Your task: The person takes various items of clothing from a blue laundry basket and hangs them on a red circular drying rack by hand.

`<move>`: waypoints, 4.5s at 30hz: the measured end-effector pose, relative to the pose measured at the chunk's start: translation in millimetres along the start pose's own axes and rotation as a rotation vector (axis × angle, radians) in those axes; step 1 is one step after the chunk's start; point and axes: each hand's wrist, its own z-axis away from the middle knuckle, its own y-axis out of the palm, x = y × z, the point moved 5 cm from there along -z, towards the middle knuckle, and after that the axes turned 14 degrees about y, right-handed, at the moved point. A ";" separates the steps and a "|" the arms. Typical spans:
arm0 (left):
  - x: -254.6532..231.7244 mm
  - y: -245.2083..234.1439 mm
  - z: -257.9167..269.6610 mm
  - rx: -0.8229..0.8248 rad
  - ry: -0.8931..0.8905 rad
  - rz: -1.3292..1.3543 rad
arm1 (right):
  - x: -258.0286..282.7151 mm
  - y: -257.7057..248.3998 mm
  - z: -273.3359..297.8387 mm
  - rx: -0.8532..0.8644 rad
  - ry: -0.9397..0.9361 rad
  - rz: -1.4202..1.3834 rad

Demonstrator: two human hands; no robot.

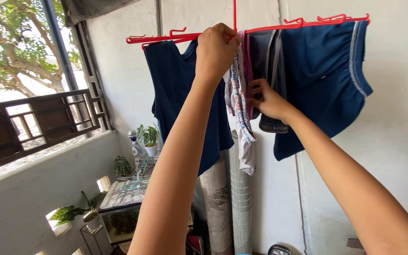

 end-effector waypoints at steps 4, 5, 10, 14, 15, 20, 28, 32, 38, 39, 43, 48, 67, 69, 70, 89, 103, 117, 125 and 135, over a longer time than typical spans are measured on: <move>-3.7 8.9 8.9 0.079 -0.118 -0.037 | -8.7 12.1 6.7 0.103 0.004 -0.011; -5.1 10.7 10.7 0.088 -0.126 -0.084 | -5.2 11.6 13.9 0.062 -0.102 0.093; -13.1 17.6 26.7 0.108 -0.077 -0.016 | 11.2 10.7 58.4 0.077 -0.222 0.137; -38.4 1.0 75.3 0.134 0.126 -0.046 | 6.0 17.4 105.7 0.151 0.015 0.173; -46.2 -8.9 94.2 0.142 0.112 -0.050 | 1.1 23.5 119.0 0.208 0.121 0.217; -82.8 -55.9 211.9 0.366 -0.107 0.370 | -13.1 52.9 185.7 0.462 0.218 0.254; -101.5 -130.2 402.1 0.789 -0.788 0.498 | -79.8 113.9 285.7 0.948 0.533 0.290; -123.3 -178.5 469.9 0.799 -0.915 0.375 | -115.8 151.6 335.1 1.085 0.511 0.199; -175.0 -261.8 530.4 0.655 -1.135 0.021 | -147.2 208.9 416.4 1.167 0.563 0.041; -181.9 -275.7 536.9 0.576 -1.186 -0.070 | -150.3 214.9 424.8 1.184 0.564 0.072; -208.2 -310.0 553.8 0.674 -0.989 -0.479 | -152.1 241.3 444.8 1.212 0.593 0.013; -220.3 -328.3 588.7 0.576 -1.204 -0.554 | -108.7 270.4 412.1 1.059 0.415 0.011; -213.6 -324.0 595.8 0.420 -1.273 -0.415 | -9.3 401.6 533.2 1.433 -0.168 0.204; -215.7 -325.0 596.3 0.446 -1.303 -0.438 | -14.2 374.8 521.3 1.459 -0.119 0.072; -215.5 -324.5 596.0 0.449 -1.300 -0.426 | -18.3 356.9 508.7 1.376 -0.077 -0.056; -215.5 -212.3 548.6 0.526 -1.117 0.008 | -161.7 197.0 508.5 0.734 0.735 -0.022; -220.9 -134.8 525.9 0.598 -1.152 0.235 | -122.6 107.8 475.3 0.271 0.554 -0.400; -229.9 -2.7 447.2 -0.083 -1.276 0.821 | -190.9 -72.2 508.9 0.639 0.531 0.038; -292.4 106.9 388.7 -0.052 -1.263 0.939 | -214.3 -194.1 530.0 0.313 0.493 -0.237; -371.5 201.9 359.6 0.079 -1.047 1.078 | -209.9 -249.2 520.0 0.341 0.615 0.125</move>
